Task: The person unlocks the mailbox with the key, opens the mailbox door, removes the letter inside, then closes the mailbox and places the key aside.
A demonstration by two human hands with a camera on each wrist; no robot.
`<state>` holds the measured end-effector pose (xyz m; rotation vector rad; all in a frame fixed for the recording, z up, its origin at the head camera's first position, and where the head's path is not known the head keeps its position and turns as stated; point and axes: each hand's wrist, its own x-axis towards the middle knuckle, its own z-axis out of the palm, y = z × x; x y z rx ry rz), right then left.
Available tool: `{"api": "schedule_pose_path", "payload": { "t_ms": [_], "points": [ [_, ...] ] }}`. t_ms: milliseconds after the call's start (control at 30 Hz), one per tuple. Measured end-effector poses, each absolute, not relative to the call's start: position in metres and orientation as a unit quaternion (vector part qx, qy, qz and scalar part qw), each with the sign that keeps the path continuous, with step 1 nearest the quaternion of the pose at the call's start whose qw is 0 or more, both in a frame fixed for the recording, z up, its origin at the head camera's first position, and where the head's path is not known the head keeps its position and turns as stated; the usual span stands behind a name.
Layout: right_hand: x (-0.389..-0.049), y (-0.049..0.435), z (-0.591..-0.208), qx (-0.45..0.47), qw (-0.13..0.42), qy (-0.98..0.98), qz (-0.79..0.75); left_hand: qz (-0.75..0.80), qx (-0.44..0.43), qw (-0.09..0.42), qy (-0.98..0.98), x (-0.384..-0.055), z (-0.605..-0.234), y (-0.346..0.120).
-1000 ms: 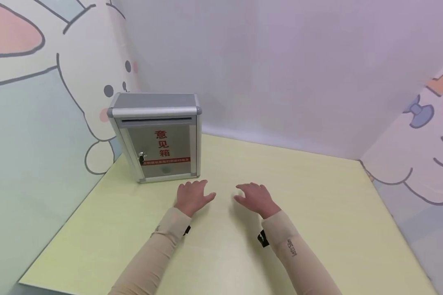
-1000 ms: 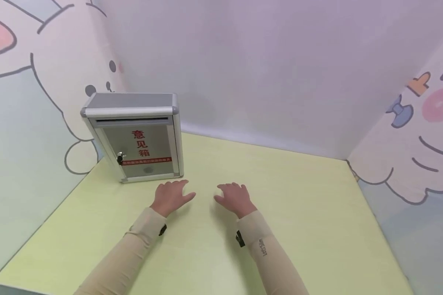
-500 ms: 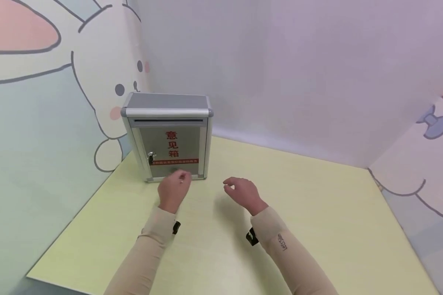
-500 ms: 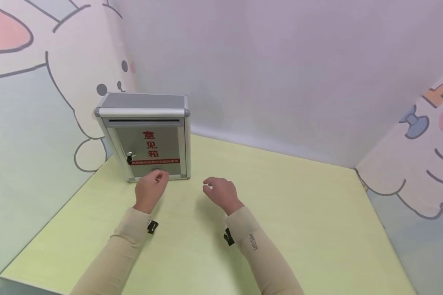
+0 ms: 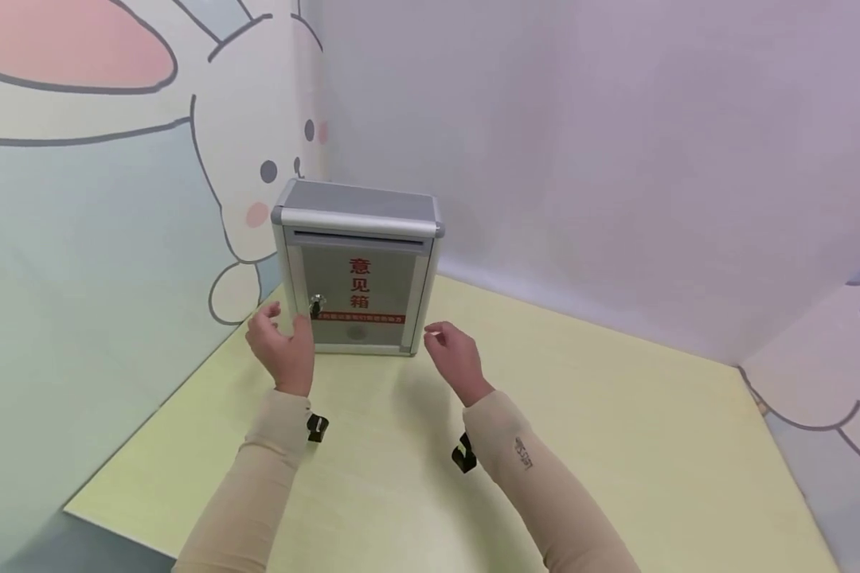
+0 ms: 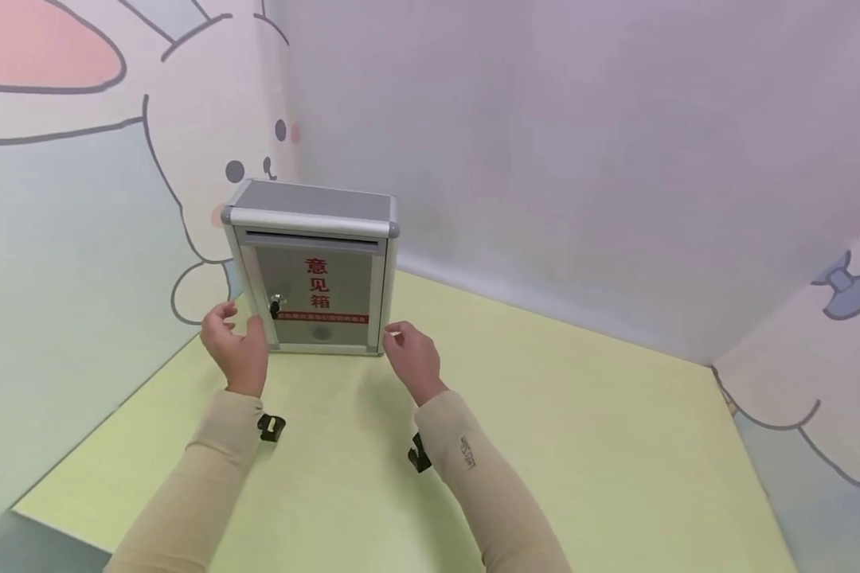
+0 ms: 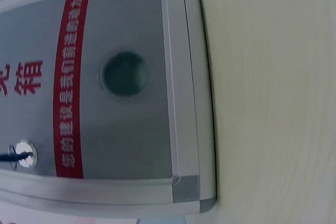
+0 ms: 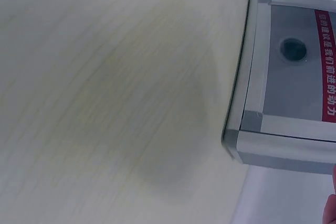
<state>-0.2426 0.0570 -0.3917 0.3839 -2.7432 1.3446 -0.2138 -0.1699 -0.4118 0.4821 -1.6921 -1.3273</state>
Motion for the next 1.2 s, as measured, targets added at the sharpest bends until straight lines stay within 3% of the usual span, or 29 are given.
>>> {"api": "schedule_pose_path", "payload": {
  "t_ms": [167, 367, 900, 1200],
  "points": [
    [-0.254, 0.043, -0.390, 0.069, 0.012, -0.858, 0.509, -0.562, 0.218, 0.373, -0.706, -0.219, -0.407, -0.183],
    [-0.264, 0.036, -0.390, 0.047, 0.007, -0.864, 0.501, -0.564, 0.199, 0.330, -0.730, -0.225, -0.407, -0.187],
    [-0.268, 0.026, -0.384, 0.071, -0.020, -0.854, 0.515, -0.582, 0.187, 0.279, -0.741, -0.234, -0.412, -0.194],
    [-0.269, 0.030, -0.382, 0.063, -0.019, -0.865, 0.497, -0.556, 0.195, 0.292, -0.753, -0.233, -0.410, -0.197]
  ]
}}
